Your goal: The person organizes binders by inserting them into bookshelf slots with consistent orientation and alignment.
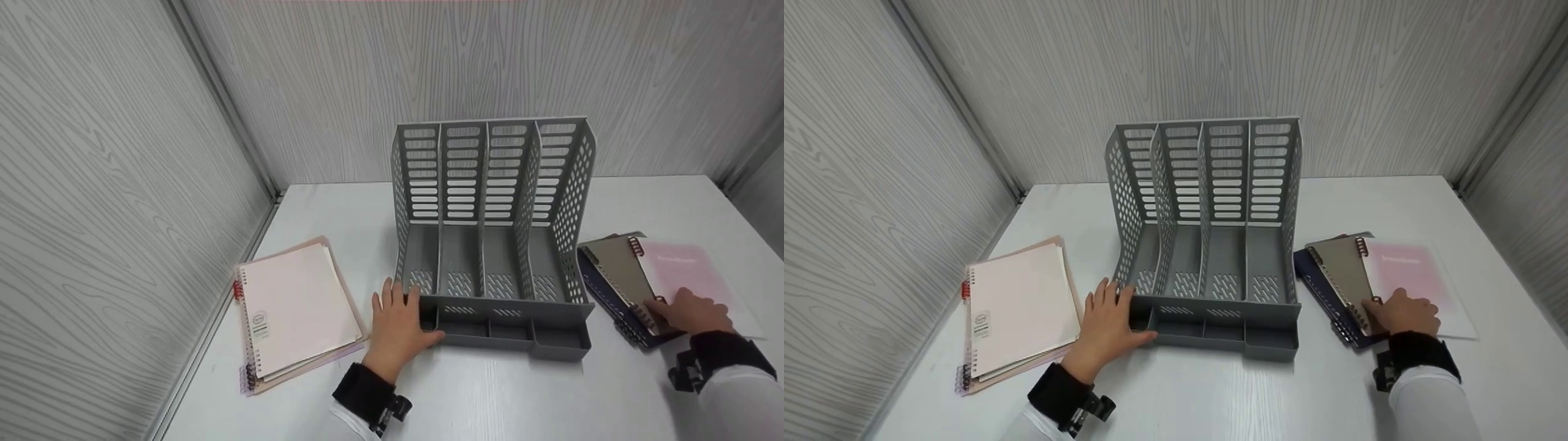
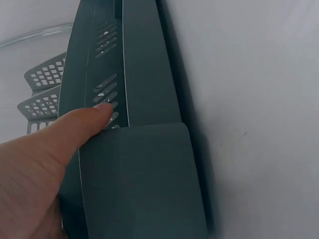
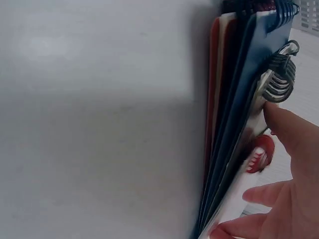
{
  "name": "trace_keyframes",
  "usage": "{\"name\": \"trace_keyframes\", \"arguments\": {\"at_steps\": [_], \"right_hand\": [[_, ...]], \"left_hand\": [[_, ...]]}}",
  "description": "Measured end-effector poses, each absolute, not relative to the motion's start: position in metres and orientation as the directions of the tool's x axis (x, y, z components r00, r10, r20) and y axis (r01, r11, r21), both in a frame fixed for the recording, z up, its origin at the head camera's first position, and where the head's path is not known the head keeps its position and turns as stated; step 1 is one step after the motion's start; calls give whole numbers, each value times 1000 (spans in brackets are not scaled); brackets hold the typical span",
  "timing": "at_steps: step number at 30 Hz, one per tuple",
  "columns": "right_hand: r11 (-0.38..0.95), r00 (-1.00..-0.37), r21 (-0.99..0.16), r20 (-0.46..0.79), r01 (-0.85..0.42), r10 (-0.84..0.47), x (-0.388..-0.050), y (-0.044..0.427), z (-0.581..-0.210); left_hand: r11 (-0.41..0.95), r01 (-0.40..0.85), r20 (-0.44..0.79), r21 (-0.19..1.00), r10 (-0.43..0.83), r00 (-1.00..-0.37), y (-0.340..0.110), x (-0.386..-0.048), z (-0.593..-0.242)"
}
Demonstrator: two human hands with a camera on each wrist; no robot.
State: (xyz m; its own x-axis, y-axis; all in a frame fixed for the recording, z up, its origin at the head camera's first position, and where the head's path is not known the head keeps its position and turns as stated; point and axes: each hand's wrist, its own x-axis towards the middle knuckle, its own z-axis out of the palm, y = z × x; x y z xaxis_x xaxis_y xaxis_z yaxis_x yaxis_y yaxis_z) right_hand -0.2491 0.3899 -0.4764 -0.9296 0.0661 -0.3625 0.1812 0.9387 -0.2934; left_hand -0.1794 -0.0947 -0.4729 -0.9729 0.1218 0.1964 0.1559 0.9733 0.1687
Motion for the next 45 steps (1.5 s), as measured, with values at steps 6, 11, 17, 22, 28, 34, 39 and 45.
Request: {"name": "trace_keyframes", "arguments": {"at_steps": [6, 11, 17, 22, 28, 34, 39, 45], "right_hand": [[966, -971, -252, -239, 49, -13, -251, 387, -474], [976, -991, -217, -131, -2, -32, -251, 376, -474], [986, -998, -163, -70, 22, 11, -246, 375, -479], [971, -988, -182, -48, 154, 148, -240, 381, -485], [934, -942, -158, -160, 321, 297, -239, 383, -474], [917, -914, -123, -197, 381, 353, -240, 386, -459], [916, -912, -110, -194, 386, 361, -238, 388, -444], [929, -954, -220, -30, 296, 297, -228, 382, -427]], "left_hand": [[979, 166, 221, 120, 137, -966, -96, -180, -473], [979, 158, 223, 127, 127, -966, -98, -178, -473], [977, 170, 224, 131, 138, -965, -95, -178, -475], [973, 190, 250, 133, 153, -956, -92, -180, -477], [970, 190, 233, 151, 152, -961, -95, -181, -478], [967, 185, 222, 177, 144, -964, -97, -180, -476], [967, 190, 223, 171, 150, -963, -97, -180, -477], [969, 187, 214, 164, 150, -965, -97, -181, -478]]}}
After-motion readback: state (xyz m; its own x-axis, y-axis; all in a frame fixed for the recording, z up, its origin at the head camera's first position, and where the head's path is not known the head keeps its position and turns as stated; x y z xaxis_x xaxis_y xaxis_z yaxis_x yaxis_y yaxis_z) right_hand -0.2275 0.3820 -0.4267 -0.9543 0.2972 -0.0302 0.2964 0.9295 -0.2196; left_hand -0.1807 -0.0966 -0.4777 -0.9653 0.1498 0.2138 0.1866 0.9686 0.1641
